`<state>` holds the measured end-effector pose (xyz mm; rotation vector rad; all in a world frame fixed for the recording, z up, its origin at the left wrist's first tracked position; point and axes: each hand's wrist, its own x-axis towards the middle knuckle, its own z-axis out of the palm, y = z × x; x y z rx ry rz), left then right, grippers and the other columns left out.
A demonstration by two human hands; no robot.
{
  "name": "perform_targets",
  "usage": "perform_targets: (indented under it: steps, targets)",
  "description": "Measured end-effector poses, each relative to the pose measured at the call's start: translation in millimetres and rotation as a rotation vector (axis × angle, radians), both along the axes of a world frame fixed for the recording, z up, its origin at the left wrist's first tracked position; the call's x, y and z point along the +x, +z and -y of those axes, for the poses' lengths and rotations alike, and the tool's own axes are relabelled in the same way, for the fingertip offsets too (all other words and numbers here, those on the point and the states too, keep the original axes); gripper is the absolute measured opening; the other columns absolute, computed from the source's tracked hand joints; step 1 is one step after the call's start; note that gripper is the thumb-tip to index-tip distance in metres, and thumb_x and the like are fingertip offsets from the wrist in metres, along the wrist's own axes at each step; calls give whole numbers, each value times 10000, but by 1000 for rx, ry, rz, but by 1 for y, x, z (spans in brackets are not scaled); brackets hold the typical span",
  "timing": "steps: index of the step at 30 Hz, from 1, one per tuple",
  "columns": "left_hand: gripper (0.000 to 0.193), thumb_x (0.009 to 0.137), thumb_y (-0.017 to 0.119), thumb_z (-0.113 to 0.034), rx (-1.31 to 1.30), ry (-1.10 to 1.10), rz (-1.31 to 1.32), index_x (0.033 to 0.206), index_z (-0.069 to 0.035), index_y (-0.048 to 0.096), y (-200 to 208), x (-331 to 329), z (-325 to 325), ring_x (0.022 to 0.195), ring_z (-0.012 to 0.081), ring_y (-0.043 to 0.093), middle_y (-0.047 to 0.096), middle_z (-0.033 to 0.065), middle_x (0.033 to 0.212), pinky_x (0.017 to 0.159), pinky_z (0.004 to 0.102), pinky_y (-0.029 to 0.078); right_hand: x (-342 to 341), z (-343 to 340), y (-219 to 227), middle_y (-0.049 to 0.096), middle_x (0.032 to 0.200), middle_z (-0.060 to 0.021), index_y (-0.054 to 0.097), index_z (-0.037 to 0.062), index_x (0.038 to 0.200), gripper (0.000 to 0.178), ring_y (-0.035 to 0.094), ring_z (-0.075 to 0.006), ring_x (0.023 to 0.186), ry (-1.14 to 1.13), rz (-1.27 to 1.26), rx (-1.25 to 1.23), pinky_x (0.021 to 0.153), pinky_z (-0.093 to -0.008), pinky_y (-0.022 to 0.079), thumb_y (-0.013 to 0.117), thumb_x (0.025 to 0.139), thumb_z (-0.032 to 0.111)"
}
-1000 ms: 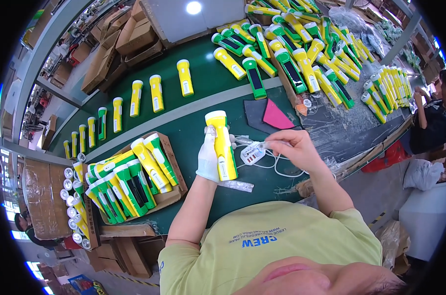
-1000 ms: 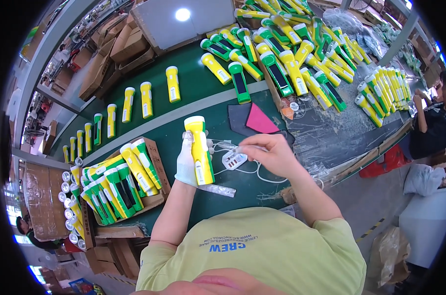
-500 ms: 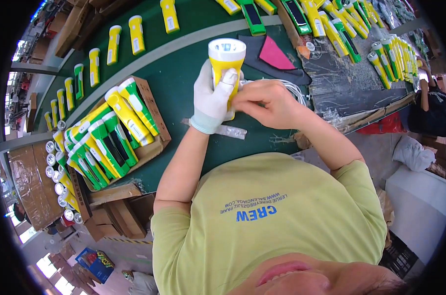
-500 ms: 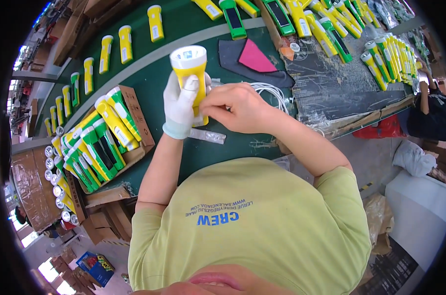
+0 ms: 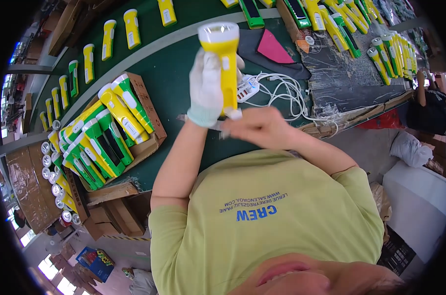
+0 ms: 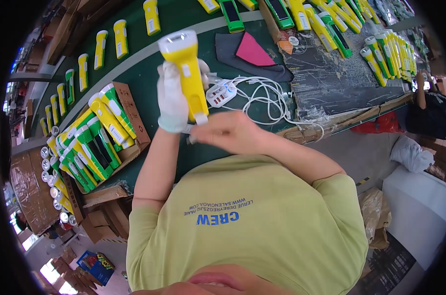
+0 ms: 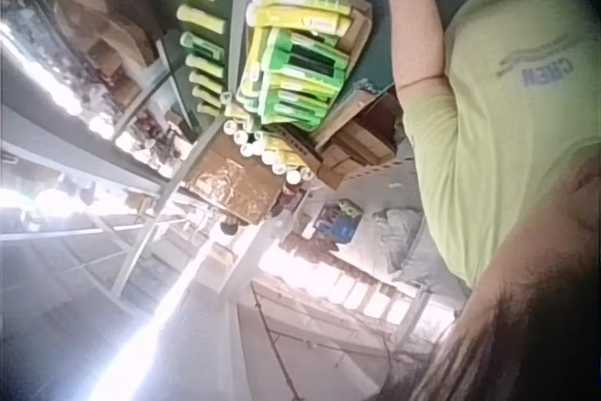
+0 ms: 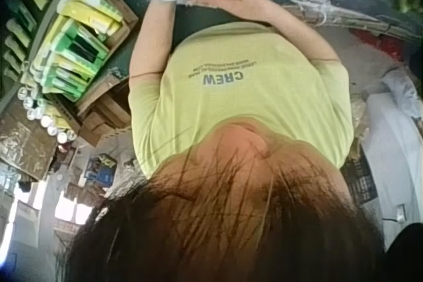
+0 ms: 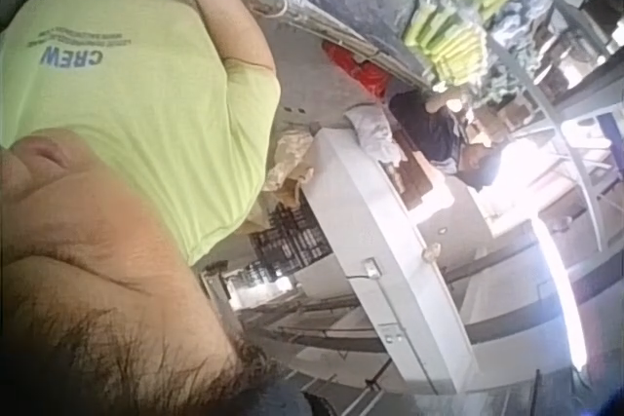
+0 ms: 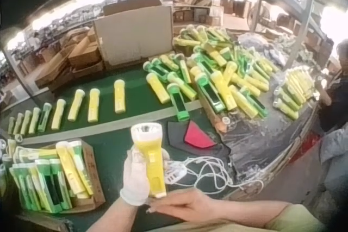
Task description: Assembling and inspecting solar-powered flashlights at a factory workstation.
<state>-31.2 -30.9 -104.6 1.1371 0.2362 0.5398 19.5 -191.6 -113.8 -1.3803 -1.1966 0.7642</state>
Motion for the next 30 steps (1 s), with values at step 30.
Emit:
perform_targets:
  steps: [30]
  targets:
    - [924,854,272,-801,-502,-338,-141,1321,-23,446,39,-28,35,560,176,540,566,74,724,520,309,471,54,-19,10,656,838,-7,670,-14,949,125,585,-50,746,-132,-516,20,674,-214,479,646,914,104]
